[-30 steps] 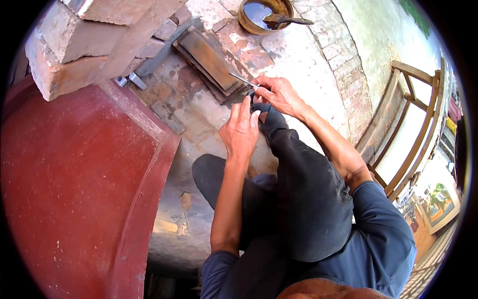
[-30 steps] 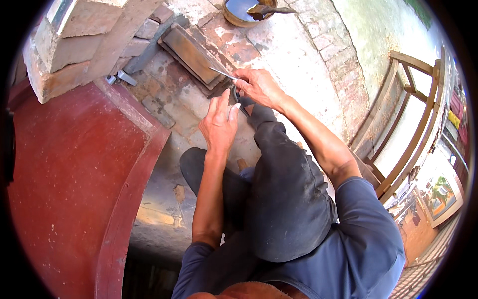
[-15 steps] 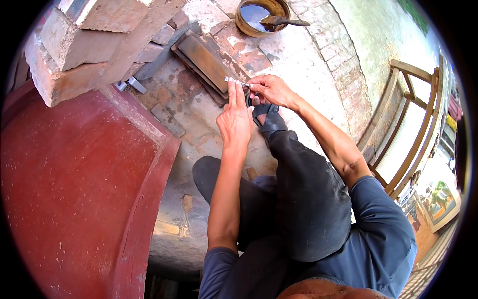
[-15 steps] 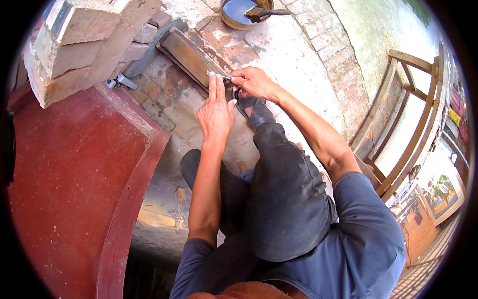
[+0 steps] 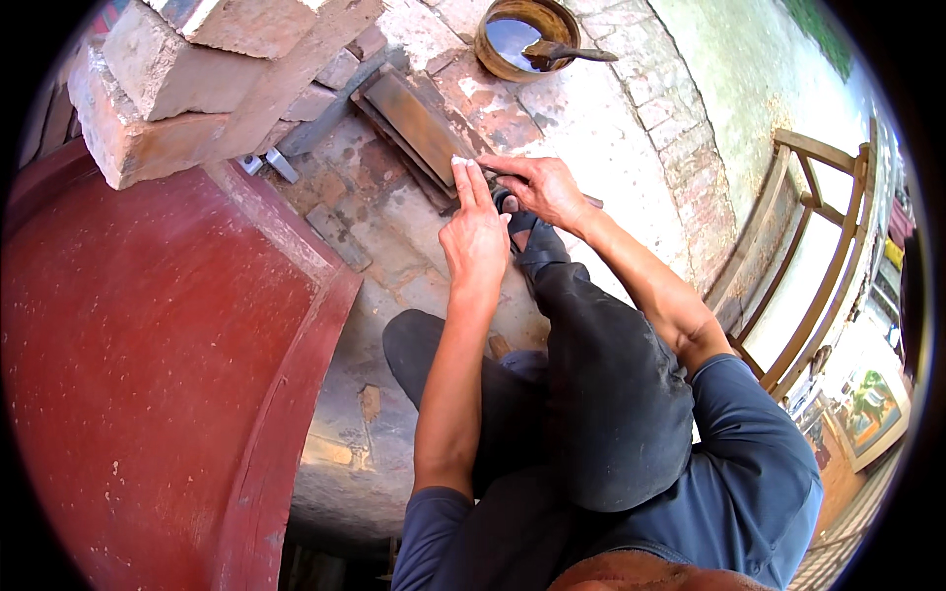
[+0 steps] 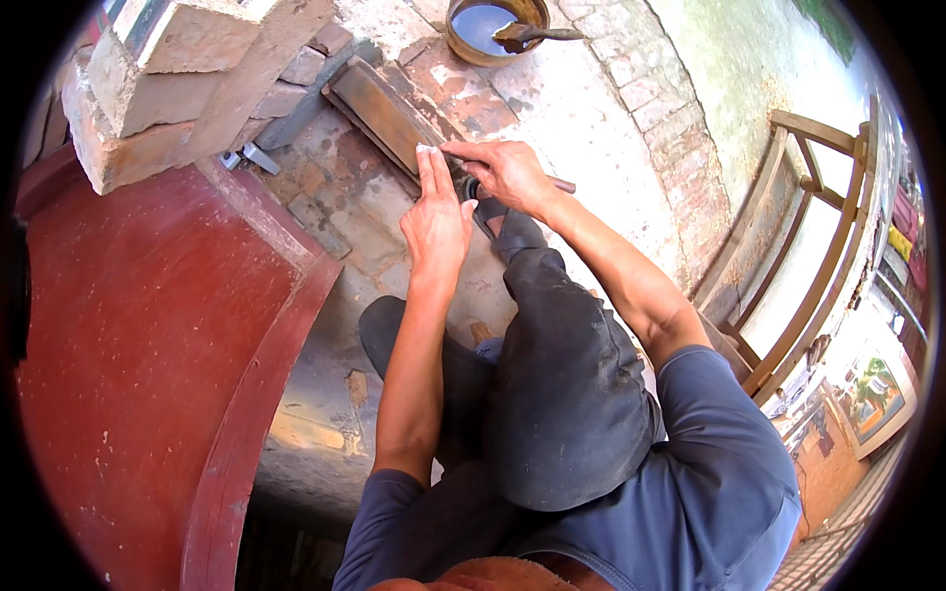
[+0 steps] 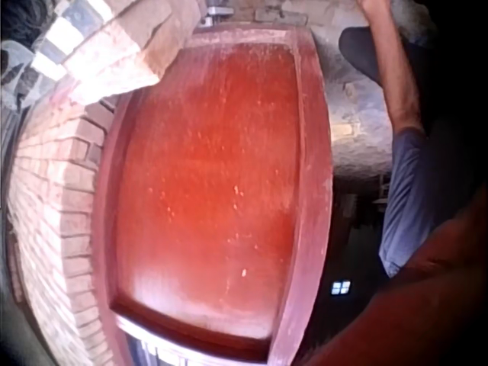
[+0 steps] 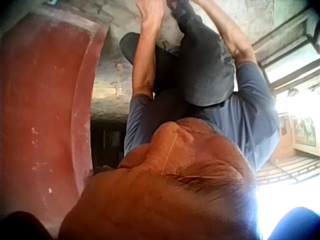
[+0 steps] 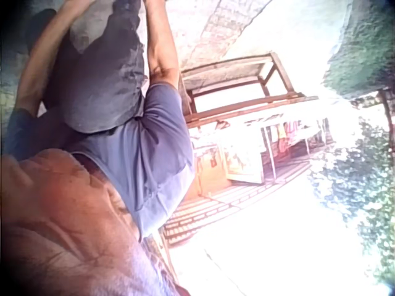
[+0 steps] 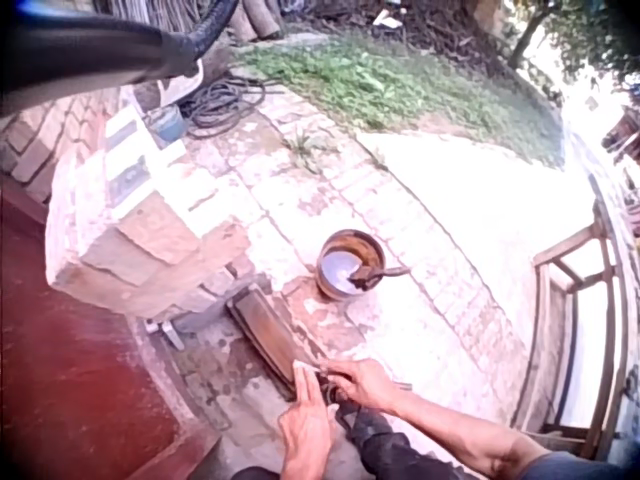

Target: The person sits on the ground and sharpens a small metal tool by rubbing it against a sharpening stone. They repeatedly dip the tool into a small bowl of liquid and continue the sharpening motion. The person occasionally pauses to inspect the tool's edge before resuming the process.

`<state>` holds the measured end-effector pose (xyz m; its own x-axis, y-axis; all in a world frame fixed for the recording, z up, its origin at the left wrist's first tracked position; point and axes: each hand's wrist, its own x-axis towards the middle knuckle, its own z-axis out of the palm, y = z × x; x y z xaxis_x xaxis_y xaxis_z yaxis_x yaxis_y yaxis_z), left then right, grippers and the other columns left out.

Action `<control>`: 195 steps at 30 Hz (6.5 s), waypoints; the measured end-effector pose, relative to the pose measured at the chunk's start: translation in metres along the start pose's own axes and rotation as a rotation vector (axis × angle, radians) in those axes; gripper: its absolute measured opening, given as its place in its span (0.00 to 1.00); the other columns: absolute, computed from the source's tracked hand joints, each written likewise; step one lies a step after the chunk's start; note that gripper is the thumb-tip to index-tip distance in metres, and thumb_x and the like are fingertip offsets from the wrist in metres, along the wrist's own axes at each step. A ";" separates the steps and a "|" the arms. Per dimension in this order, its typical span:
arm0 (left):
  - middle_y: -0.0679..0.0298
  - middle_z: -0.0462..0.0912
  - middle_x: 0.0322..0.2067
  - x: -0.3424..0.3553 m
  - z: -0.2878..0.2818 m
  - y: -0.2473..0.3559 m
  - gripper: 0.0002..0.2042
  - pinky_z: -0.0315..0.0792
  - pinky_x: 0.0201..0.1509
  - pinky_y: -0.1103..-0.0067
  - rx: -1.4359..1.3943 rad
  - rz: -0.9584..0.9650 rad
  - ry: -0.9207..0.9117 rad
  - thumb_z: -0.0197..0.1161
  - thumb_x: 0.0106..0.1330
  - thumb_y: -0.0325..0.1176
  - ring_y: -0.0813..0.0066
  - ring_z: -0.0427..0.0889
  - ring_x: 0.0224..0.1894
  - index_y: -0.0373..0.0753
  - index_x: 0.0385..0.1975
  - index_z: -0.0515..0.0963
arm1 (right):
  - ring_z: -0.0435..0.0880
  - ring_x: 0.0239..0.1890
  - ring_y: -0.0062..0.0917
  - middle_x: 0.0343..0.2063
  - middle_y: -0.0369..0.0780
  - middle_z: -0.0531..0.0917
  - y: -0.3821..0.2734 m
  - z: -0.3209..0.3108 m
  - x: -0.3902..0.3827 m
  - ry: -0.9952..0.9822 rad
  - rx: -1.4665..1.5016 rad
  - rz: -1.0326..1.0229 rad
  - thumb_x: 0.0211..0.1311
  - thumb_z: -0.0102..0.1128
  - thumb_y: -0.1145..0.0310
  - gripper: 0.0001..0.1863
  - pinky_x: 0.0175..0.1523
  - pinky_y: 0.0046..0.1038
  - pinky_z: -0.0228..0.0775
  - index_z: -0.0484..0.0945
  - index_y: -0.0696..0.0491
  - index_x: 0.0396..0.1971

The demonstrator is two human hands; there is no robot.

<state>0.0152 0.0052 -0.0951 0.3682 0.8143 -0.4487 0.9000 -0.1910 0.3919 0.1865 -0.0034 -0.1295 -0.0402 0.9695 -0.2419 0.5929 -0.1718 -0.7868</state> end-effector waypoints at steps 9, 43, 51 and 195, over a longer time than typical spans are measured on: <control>0.51 0.56 0.83 -0.012 0.005 0.006 0.55 0.84 0.40 0.65 -0.014 0.054 0.009 0.80 0.60 0.45 0.54 0.92 0.40 0.34 0.82 0.51 | 0.86 0.35 0.39 0.32 0.40 0.82 0.007 0.003 -0.026 -0.046 -0.388 -0.144 0.50 0.70 0.75 0.40 0.37 0.42 0.80 0.81 0.38 0.69; 0.45 0.57 0.81 0.003 0.001 0.010 0.56 0.85 0.44 0.61 -0.058 0.010 0.003 0.82 0.57 0.44 0.50 0.92 0.42 0.32 0.81 0.52 | 0.87 0.32 0.41 0.28 0.40 0.82 0.003 0.013 -0.010 0.026 -0.430 -0.106 0.51 0.68 0.73 0.37 0.35 0.43 0.78 0.83 0.37 0.65; 0.47 0.56 0.82 -0.007 0.002 0.014 0.57 0.85 0.46 0.61 -0.083 0.010 -0.043 0.81 0.58 0.46 0.51 0.92 0.44 0.32 0.82 0.51 | 0.85 0.32 0.40 0.27 0.39 0.82 0.010 0.009 -0.019 0.007 -0.368 -0.110 0.50 0.67 0.75 0.37 0.36 0.43 0.78 0.84 0.38 0.65; 0.44 0.90 0.31 -0.006 0.001 0.001 0.52 0.82 0.41 0.54 -0.142 -0.134 -0.123 0.74 0.67 0.45 0.43 0.90 0.34 0.46 0.85 0.46 | 0.89 0.26 0.43 0.28 0.51 0.85 -0.040 -0.003 -0.027 -0.076 -0.580 -0.047 0.59 0.66 0.70 0.37 0.30 0.41 0.81 0.78 0.40 0.73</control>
<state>0.0144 -0.0002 -0.0932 0.2809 0.7528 -0.5953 0.9039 0.0009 0.4277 0.1665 -0.0227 -0.0900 -0.1217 0.9547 -0.2715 0.9314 0.0153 -0.3637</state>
